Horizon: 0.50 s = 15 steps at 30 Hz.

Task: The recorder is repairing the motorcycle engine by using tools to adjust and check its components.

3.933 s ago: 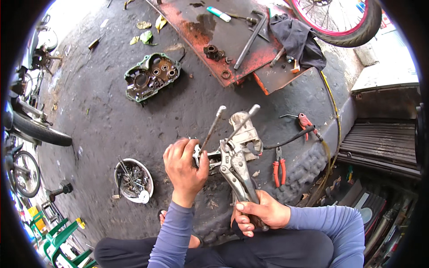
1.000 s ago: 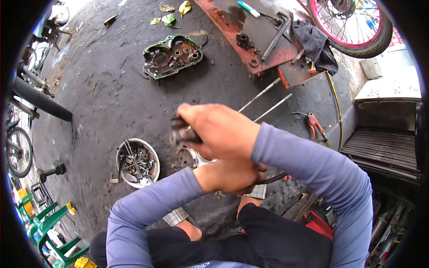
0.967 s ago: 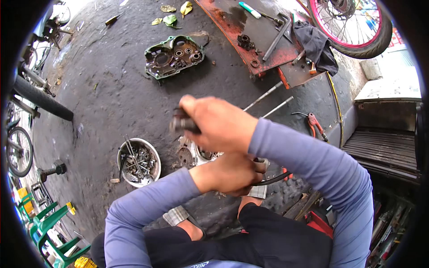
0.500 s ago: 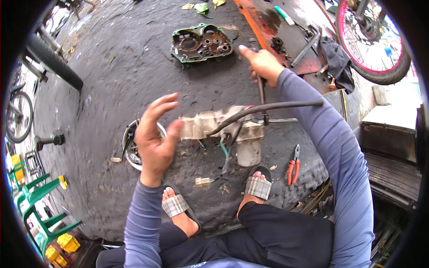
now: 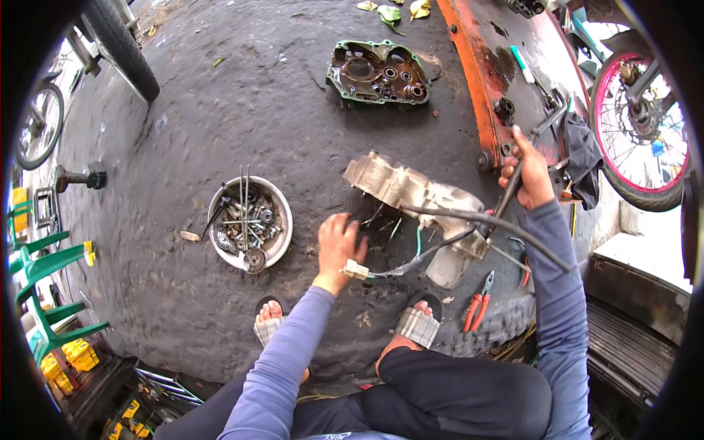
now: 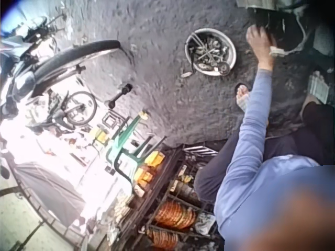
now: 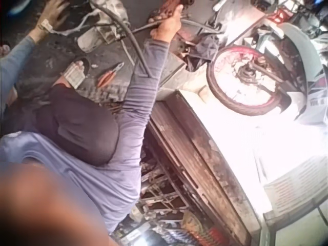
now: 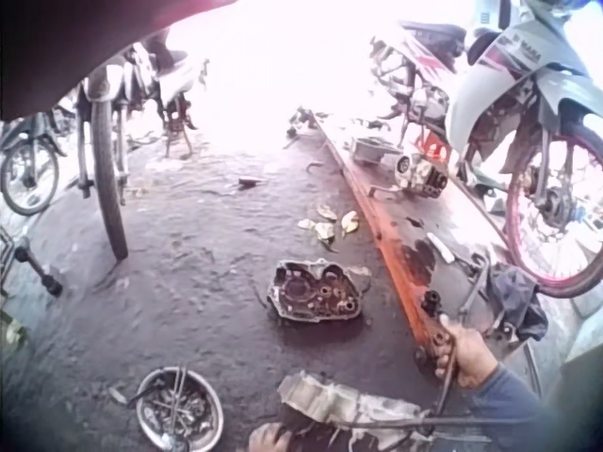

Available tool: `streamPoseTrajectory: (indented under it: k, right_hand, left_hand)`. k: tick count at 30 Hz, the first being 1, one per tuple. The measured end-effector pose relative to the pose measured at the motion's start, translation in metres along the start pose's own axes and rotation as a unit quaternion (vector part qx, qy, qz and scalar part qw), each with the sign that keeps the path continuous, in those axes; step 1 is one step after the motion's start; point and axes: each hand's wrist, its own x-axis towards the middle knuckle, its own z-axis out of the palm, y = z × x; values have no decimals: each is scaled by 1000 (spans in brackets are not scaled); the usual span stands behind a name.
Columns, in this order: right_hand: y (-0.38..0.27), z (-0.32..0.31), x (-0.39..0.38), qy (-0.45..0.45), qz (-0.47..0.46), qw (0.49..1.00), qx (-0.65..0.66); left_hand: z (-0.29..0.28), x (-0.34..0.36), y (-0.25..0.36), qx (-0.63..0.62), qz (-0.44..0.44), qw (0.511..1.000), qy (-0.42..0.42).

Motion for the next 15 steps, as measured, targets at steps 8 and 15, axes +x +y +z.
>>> streamPoseTrajectory:
  k: [8,15]
  right_hand:
    - [26,-47,-52,58,-46,992,99]
    - [36,-66,-83,61,-88,985,136]
  left_hand:
    - [52,36,42,29,81,996,-33]
    - [19,48,-33,95,169,981,-29]
